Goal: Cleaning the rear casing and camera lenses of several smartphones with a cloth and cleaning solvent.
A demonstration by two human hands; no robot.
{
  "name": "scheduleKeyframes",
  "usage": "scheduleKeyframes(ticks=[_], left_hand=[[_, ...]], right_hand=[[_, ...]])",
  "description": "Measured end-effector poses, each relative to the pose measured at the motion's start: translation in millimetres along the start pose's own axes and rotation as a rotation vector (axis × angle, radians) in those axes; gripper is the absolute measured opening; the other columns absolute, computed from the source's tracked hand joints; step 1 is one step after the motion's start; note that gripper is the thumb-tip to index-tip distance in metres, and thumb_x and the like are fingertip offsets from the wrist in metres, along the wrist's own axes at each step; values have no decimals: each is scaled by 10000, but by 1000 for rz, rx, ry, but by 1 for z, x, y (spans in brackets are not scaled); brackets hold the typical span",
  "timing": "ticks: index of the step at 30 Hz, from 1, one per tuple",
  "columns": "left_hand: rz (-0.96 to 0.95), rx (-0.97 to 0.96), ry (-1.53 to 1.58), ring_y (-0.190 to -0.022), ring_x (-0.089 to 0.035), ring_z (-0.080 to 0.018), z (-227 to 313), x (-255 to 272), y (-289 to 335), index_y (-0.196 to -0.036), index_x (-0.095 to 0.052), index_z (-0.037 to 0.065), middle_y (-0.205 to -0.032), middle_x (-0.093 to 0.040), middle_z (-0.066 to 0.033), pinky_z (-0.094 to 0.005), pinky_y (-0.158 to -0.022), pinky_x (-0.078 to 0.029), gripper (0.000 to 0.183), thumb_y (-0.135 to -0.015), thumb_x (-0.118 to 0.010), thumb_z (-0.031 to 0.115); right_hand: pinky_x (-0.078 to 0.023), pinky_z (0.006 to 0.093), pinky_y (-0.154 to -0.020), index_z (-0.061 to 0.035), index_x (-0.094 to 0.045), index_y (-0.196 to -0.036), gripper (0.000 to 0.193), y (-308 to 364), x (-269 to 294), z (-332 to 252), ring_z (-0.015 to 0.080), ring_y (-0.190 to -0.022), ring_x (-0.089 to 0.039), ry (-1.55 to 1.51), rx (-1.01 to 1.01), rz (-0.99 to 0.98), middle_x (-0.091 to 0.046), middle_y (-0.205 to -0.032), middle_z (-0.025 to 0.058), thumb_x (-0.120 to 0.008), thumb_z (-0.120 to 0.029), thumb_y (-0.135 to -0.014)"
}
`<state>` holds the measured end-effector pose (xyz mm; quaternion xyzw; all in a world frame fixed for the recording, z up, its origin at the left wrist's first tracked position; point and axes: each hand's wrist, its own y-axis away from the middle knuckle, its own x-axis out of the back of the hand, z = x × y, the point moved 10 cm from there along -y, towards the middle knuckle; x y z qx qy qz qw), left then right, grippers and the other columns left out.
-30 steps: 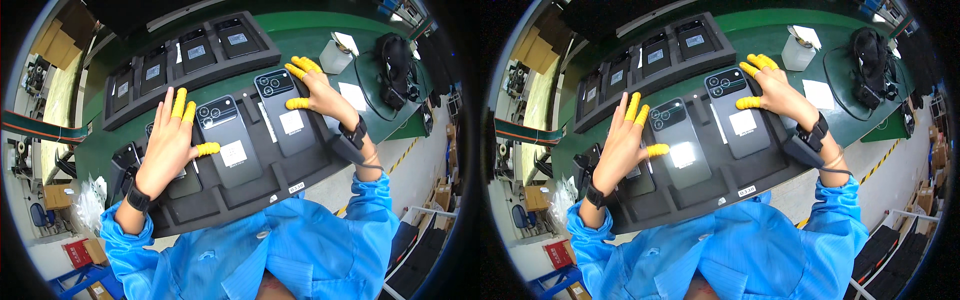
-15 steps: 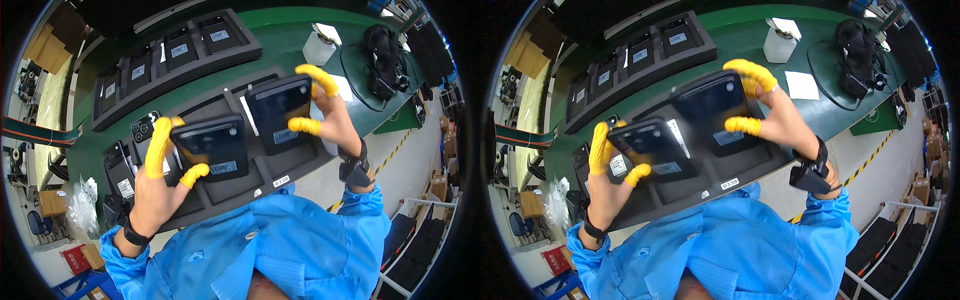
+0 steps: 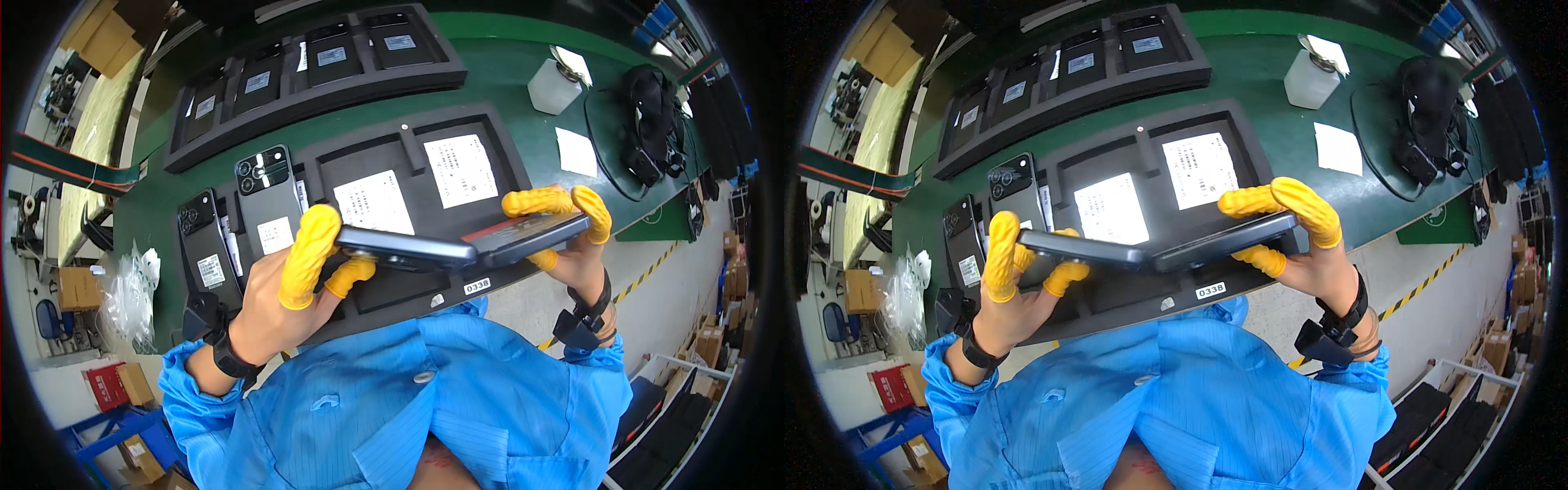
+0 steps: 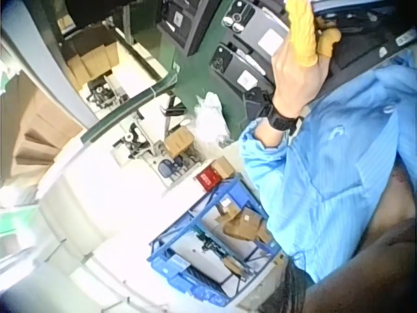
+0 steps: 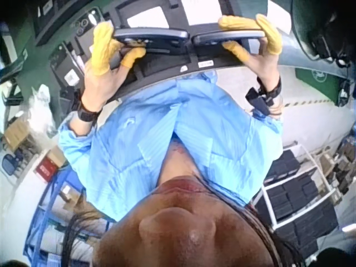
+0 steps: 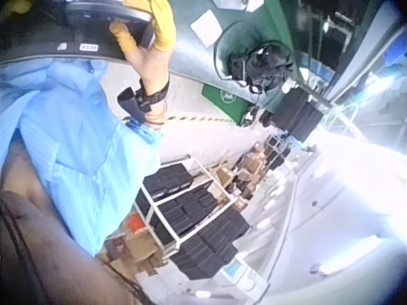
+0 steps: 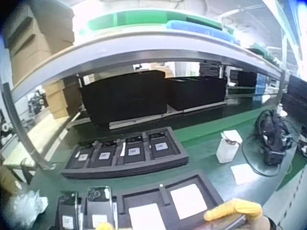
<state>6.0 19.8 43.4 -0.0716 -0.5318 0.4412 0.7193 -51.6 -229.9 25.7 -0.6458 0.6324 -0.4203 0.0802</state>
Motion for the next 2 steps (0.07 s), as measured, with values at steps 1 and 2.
scheduleKeyframes(ticks=[1,2], left_hand=[[9,-42,-27,-769,-704,-269,6,1,-4,-1223,-555,-33,-949,-697,-139,-315,-687,-564,628,-680,-847,86],[-15,50,89,-799,-706,-265,-3,-2,-3,-1271,-528,-18,-1030,-687,-151,-313,-712,-565,669,-690,-842,89]], right_hand=[[-371,417,-1052,-62,-431,-1322,746,0,0,0,280,-1055,-663,4,7,7,-696,-1067,157,-826,-33,-690],[-371,417,-1052,-62,-431,-1322,746,-1,-2,1,280,-1055,-663,-1,14,4,-696,-1067,157,-826,-33,-690]])
